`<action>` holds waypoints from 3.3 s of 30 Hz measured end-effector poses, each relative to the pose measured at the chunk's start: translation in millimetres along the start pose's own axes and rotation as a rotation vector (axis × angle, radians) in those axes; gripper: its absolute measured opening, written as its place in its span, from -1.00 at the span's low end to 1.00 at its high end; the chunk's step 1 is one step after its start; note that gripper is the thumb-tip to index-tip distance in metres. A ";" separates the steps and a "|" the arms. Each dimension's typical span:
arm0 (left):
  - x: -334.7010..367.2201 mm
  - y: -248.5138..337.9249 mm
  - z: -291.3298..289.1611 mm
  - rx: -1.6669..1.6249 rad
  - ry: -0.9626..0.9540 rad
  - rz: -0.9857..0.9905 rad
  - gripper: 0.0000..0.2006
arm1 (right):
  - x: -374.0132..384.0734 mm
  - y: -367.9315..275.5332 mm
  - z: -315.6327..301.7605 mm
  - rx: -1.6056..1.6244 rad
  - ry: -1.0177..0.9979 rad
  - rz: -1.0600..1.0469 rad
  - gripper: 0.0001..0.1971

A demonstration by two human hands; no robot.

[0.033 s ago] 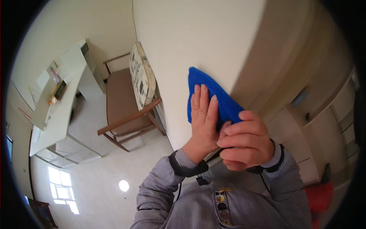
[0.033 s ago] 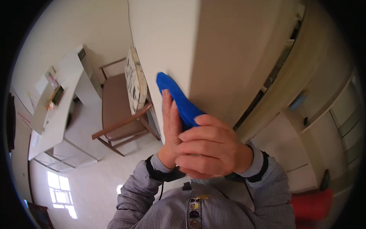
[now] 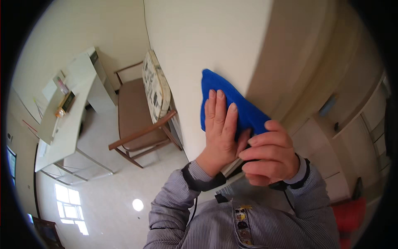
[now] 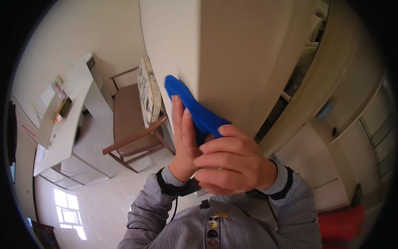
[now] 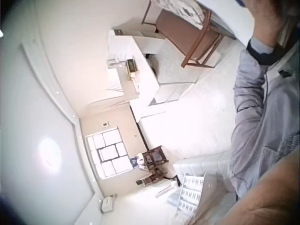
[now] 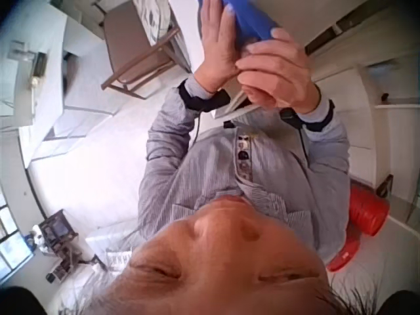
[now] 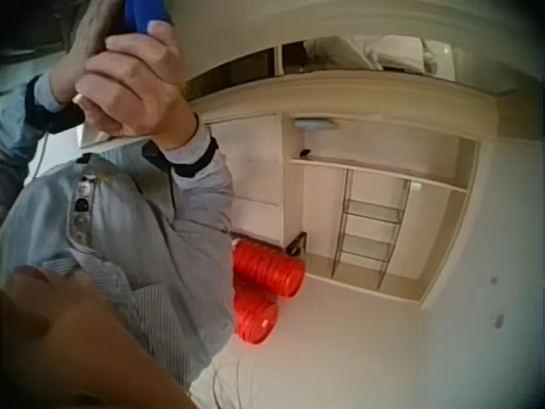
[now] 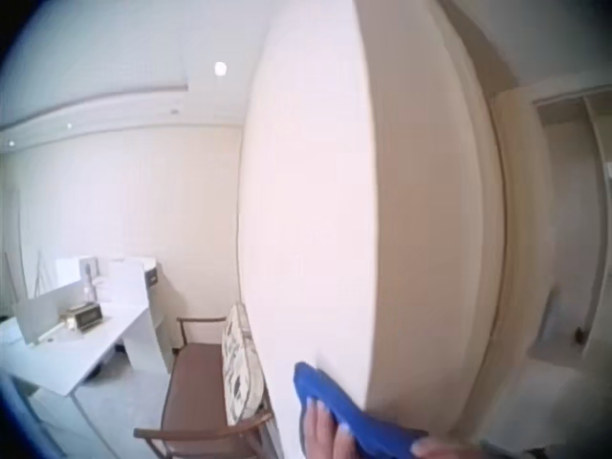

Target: Wiping a door frame, bathroom wall tiles, and the bathroom door using a cloth.

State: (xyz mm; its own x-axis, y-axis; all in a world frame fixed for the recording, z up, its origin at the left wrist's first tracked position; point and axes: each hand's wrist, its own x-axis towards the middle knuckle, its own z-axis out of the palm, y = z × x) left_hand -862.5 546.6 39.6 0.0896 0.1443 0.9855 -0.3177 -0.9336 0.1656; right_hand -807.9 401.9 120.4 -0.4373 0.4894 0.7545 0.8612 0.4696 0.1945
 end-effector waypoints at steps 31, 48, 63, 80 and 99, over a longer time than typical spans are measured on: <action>-58.1 50.9 33.7 0.664 -0.552 0.291 -0.72 | -321.6 -6.1 -1.6 0.376 -0.609 0.776 -0.80; -31.5 40.9 109.1 0.991 -0.242 0.317 -0.34 | -424.5 7.6 -18.6 0.455 -0.708 1.081 -0.71; -141.7 45.8 89.6 1.038 -0.265 0.013 -0.29 | -430.6 179.6 18.0 0.487 -0.882 0.953 -0.75; -78.2 45.0 212.3 0.953 0.651 -0.419 -0.41 | -392.8 342.1 78.7 0.725 -1.221 0.352 -0.65; -82.6 16.3 209.3 1.771 1.086 -0.179 -0.56 | -289.2 605.5 145.3 1.060 -1.006 0.168 -0.73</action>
State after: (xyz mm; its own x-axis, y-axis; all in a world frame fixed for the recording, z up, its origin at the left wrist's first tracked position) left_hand -677.5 450.8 -47.0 -0.6641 -0.2776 0.6942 0.7288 -0.0333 0.6839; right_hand -197.6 651.5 -71.1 -0.7274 0.6775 -0.1090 0.5248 0.4469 -0.7244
